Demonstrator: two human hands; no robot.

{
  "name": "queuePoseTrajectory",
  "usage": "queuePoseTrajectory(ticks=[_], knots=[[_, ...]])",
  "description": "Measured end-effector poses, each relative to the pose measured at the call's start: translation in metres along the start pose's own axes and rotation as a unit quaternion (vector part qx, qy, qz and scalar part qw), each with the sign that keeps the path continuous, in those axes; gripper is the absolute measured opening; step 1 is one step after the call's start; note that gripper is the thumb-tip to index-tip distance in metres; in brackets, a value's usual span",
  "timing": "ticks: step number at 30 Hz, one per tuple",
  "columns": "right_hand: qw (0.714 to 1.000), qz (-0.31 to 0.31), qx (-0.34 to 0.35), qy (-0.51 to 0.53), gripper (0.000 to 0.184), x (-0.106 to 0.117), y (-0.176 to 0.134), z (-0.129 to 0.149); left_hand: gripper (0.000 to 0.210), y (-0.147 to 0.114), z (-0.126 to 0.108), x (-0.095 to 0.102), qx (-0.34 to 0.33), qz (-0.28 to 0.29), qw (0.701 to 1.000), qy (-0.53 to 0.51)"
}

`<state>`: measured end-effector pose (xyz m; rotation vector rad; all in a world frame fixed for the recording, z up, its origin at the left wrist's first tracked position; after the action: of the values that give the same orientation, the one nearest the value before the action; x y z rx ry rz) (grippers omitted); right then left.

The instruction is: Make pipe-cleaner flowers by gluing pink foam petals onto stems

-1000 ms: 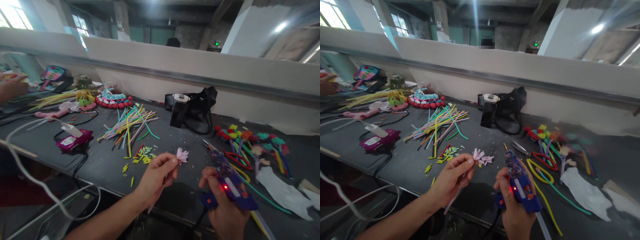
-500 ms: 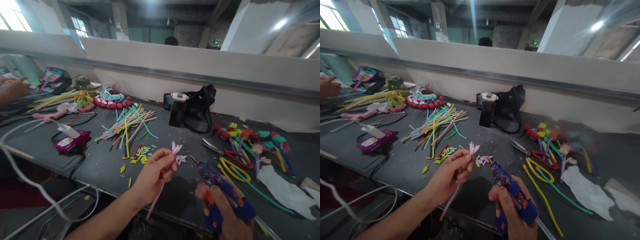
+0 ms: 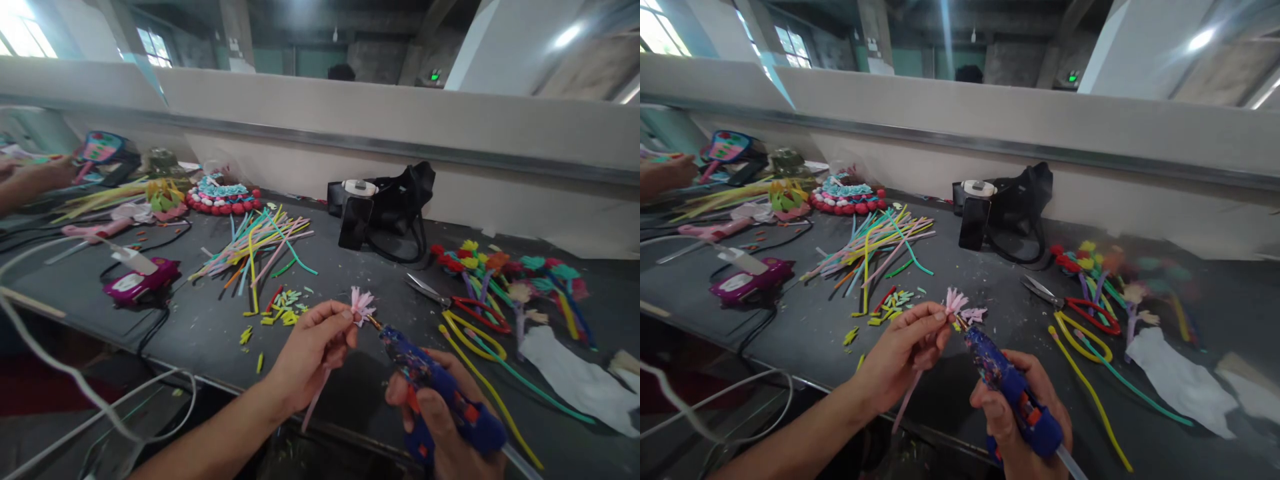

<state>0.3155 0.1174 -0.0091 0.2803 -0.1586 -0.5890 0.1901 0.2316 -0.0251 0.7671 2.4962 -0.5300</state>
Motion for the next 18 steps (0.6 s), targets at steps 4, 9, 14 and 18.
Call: queuePoseTrajectory(ticks=[4, 9, 14, 18], knots=[[0.999, -0.012, -0.028, 0.029, 0.039, -0.0001, -0.0020, -0.0078, 0.015, -0.0010, 0.0024, -0.0026, 0.005, 0.009, 1.000, -0.008], [0.999, -0.015, -0.038, 0.010, 0.041, 0.0004, -0.0022, -0.0095, 0.014, -0.0021, 0.0055, -0.0038, 0.011, 0.012, 1.000, -0.008], [0.999, -0.018, -0.041, -0.003, 0.042, 0.0023, -0.0027, -0.0085, 0.015, -0.0033, 0.0055, -0.0042, 0.009, 0.009, 1.000, -0.002], [0.999, -0.019, -0.044, -0.024, 0.041, 0.0026, -0.0042, -0.0076, 0.017, -0.0041, 0.0039, -0.0058, 0.002, 0.010, 1.000, 0.007]])
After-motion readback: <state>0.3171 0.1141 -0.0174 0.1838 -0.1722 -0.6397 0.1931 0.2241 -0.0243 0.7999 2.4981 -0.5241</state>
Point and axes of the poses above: each hand's wrist, its own y-axis towards the middle knuckle, its own x-axis out of the back of the hand, z = x × y, the point moved 9 cm from there along y, towards the middle knuckle, and after that the axes turned 3 degrees about y, right-handed, at the moved point
